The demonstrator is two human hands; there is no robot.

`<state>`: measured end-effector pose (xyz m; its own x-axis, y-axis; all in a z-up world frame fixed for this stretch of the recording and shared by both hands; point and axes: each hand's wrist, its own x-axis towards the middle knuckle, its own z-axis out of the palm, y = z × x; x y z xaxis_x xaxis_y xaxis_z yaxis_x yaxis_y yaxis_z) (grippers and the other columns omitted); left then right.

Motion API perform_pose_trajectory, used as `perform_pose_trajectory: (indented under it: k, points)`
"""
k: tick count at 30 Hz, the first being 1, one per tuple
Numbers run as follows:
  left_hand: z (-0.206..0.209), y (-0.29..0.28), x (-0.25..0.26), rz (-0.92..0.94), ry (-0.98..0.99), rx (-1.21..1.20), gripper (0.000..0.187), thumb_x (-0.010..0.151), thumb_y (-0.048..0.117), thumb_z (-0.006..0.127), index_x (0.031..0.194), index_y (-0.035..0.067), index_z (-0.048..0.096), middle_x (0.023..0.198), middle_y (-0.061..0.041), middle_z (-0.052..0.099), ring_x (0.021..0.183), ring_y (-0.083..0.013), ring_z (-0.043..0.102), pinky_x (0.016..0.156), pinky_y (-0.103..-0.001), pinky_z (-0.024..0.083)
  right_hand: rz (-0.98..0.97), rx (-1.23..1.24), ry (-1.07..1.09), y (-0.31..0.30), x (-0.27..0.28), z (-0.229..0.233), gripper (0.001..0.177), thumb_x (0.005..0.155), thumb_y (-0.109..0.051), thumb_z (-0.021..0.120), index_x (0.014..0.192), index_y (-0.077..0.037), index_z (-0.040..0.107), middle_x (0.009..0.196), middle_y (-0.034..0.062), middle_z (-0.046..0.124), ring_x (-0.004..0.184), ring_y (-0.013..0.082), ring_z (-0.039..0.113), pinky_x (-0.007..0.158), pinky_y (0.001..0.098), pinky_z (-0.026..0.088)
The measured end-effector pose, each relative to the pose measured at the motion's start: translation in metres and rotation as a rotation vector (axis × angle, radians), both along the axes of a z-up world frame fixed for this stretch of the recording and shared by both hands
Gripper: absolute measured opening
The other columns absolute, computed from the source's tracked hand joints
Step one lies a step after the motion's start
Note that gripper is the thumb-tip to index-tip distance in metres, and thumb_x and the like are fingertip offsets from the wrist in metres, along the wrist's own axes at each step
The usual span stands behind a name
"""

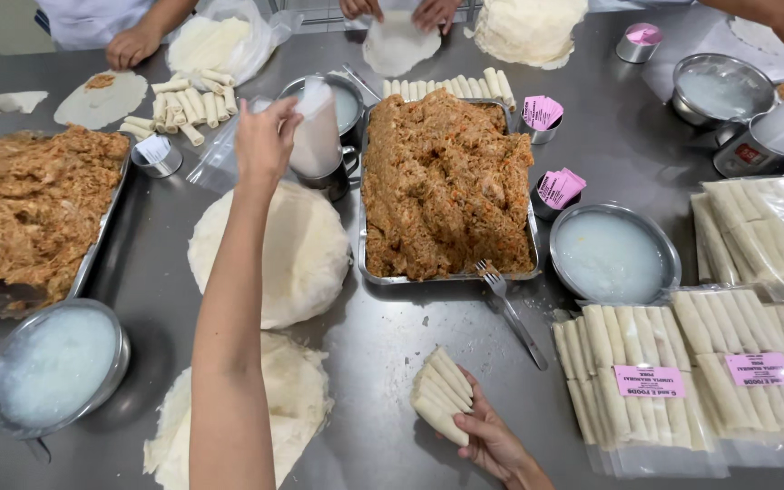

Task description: The person picks up thin wrappers, uses a fork to add a portion of meat filling, rolls the wrappers into thin cylinders, and then packs the finished rolls into plastic bags.

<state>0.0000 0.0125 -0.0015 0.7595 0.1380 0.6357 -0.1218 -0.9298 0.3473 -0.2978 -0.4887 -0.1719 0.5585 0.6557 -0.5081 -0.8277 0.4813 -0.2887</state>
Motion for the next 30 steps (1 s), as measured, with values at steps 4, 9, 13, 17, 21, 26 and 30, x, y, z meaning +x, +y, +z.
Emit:
perform_pose_trajectory:
  k: [4, 9, 13, 17, 21, 26, 30]
  points:
    - [0.067, -0.069, -0.075, 0.003, -0.366, 0.029, 0.008, 0.106, 0.002, 0.076, 0.104, 0.008, 0.08, 0.107, -0.009, 0.083, 0.11, -0.0316, 0.079, 0.115, -0.075, 0.026, 0.003, -0.034, -0.088, -0.001, -0.002, 0.009, 0.095, 0.088, 0.006, 0.068, 0.165, -0.034, 0.029, 0.142, 0.0198, 0.045, 0.086, 0.0416, 0.072, 0.04, 0.0357, 0.064]
    - [0.099, -0.228, -0.258, -0.253, -0.158, 0.686, 0.048, 0.081, -0.019, 0.053, 0.114, 0.017, 0.051, 0.079, 0.001, 0.056, 0.047, -0.0053, 0.033, 0.034, -0.021, 0.023, -0.027, 0.0, -0.142, -0.006, -0.004, -0.009, 0.088, 0.092, 0.006, 0.066, 0.162, -0.034, 0.033, 0.143, 0.0137, 0.045, 0.089, 0.0348, 0.073, 0.049, 0.0367, 0.067]
    - [0.099, -0.238, -0.342, -0.414, 0.021, -0.39, 0.014, 0.108, 0.004, 0.056, 0.121, 0.009, 0.061, 0.081, 0.001, 0.066, 0.049, -0.0047, 0.048, 0.042, -0.022, 0.036, -0.135, -0.001, -0.136, -0.062, -0.027, -0.04, 0.084, 0.091, 0.001, 0.067, 0.16, -0.038, 0.04, 0.147, 0.0124, 0.051, 0.091, 0.0364, 0.074, 0.047, 0.0326, 0.066]
    - [-0.013, -0.232, -0.353, -0.133, 0.377, -0.679, 0.043, 0.092, 0.035, 0.08, 0.128, 0.019, 0.061, 0.074, 0.007, 0.054, 0.063, -0.0088, 0.051, 0.064, -0.027, 0.042, -0.245, -0.09, -0.248, -0.129, -0.058, -0.034, 0.08, 0.093, -0.003, 0.066, 0.162, -0.036, 0.04, 0.142, 0.0098, 0.055, 0.086, 0.0275, 0.073, 0.043, 0.027, 0.065]
    - [-0.154, -0.221, -0.353, -0.05, 0.348, -0.006, 0.049, 0.099, 0.051, 0.07, 0.142, 0.029, 0.061, 0.079, -0.005, 0.07, 0.067, -0.0313, 0.074, 0.063, -0.047, 0.06, -0.265, -0.111, -0.415, -0.165, -0.087, -0.001, 0.073, 0.099, -0.002, 0.055, 0.161, -0.038, 0.039, 0.134, 0.0284, 0.066, 0.093, 0.0459, 0.078, 0.046, 0.036, 0.072]
    - [-0.168, -0.217, -0.355, 0.109, -0.106, 0.366, 0.065, 0.103, 0.063, 0.06, 0.151, 0.021, 0.06, 0.127, -0.01, 0.065, 0.119, -0.0326, 0.062, 0.101, -0.056, 0.048, -0.256, 0.067, -0.491, -0.181, -0.12, 0.016, 0.078, 0.099, 0.003, 0.052, 0.165, -0.034, 0.031, 0.133, 0.0357, 0.063, 0.085, 0.0502, 0.076, 0.048, 0.0368, 0.073]
    - [-0.135, -0.245, -0.405, -0.272, -0.153, -0.001, 0.055, 0.096, 0.043, 0.077, 0.132, 0.003, 0.064, 0.126, -0.02, 0.066, 0.117, -0.0464, 0.064, 0.096, -0.062, 0.053, -0.235, 0.116, -0.528, -0.176, -0.127, 0.021, 0.08, 0.1, 0.002, 0.055, 0.167, -0.031, 0.026, 0.136, 0.0354, 0.062, 0.1, 0.0529, 0.073, 0.052, 0.0376, 0.074]
